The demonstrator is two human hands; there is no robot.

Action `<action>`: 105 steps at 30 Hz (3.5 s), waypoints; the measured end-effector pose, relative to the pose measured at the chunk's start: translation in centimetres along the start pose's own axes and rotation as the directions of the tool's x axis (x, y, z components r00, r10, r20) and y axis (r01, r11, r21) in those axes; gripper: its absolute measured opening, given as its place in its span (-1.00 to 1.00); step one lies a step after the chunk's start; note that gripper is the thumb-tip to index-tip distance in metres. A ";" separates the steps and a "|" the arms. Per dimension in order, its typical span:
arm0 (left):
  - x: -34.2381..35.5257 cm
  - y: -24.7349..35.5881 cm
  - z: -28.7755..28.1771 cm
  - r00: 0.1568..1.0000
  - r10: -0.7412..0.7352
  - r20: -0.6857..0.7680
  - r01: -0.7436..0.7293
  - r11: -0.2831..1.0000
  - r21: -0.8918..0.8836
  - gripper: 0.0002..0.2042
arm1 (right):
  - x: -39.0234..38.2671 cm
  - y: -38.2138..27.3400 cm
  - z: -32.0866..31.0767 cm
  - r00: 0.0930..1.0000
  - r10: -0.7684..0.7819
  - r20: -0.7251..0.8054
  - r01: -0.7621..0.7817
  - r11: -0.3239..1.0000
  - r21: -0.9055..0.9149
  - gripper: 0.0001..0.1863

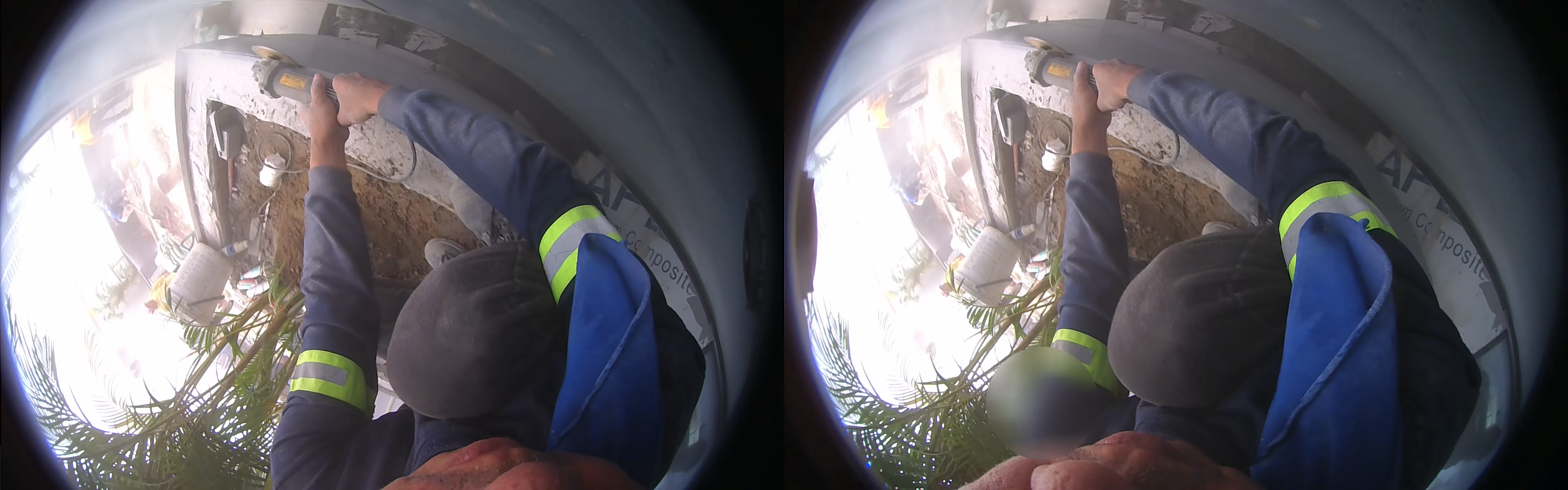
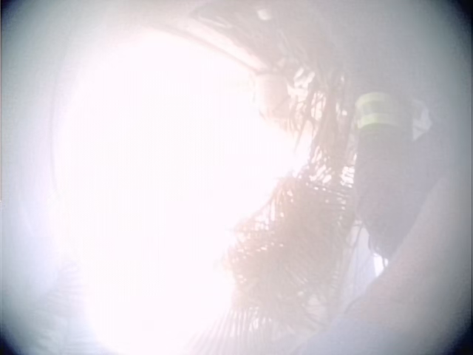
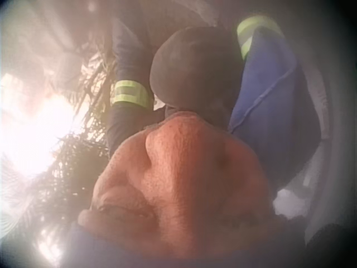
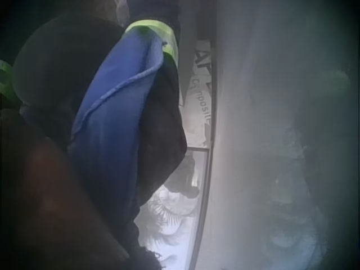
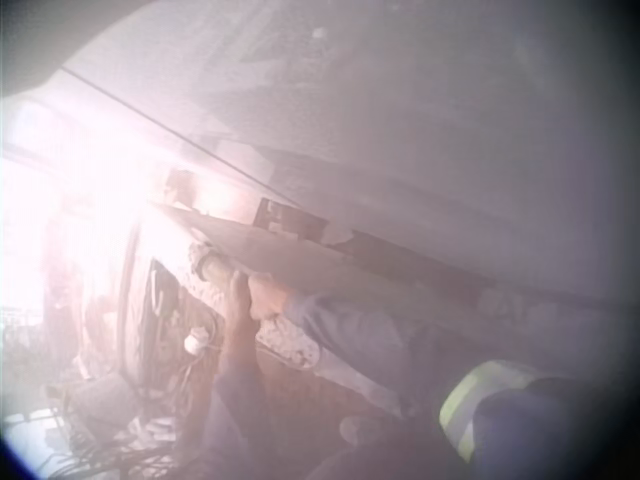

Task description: The person uses an angle grinder to smooth a curved concrete or stone surface. They hold the tool with both hands and move it along the edge, generating dust. The person briefly pauses to wipe the surface with their hand before resuming grinding.

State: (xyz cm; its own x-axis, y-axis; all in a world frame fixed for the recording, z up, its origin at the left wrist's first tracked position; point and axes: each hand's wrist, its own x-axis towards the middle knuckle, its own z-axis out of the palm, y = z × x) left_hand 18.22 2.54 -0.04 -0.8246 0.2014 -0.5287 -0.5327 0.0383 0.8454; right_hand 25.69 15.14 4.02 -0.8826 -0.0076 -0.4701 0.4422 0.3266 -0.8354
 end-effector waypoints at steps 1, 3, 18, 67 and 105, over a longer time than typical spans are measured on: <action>0.4 0.2 -0.1 1.000 -0.020 0.001 0.020 1.000 -0.008 -0.53 | 0.3 -0.2 -0.2 1.000 0.000 0.024 0.000 1.000 -0.004 -0.61; 0.5 0.1 0.1 0.998 -0.062 0.003 0.062 0.998 -0.032 -0.52 | 0.5 -0.2 -0.5 0.997 0.013 0.073 -0.012 1.000 -0.016 -0.62; -6.4 0.3 3.2 1.000 0.022 0.007 -0.022 1.000 0.017 -0.62 | -4.9 0.7 -0.2 0.997 -0.012 -0.074 0.010 1.000 -0.029 -0.59; -3.4 -0.1 2.2 0.998 -0.018 -0.068 0.025 0.994 0.104 -0.46 | -1.7 1.7 0.1 0.999 -0.041 -0.030 0.041 0.999 -0.002 -0.67; -2.1 0.3 0.2 0.963 -0.175 0.206 0.221 0.949 -0.224 -0.56 | -2.0 0.6 -0.7 0.999 -0.025 0.035 0.025 1.000 0.007 -0.61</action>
State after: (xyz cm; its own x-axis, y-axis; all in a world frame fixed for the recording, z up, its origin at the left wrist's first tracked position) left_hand 19.79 2.32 1.32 -0.6612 0.3889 -0.6416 -0.7304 -0.1383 0.6689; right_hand 27.63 16.00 4.64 -0.8870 -0.0492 -0.4591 0.4215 0.3197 -0.8486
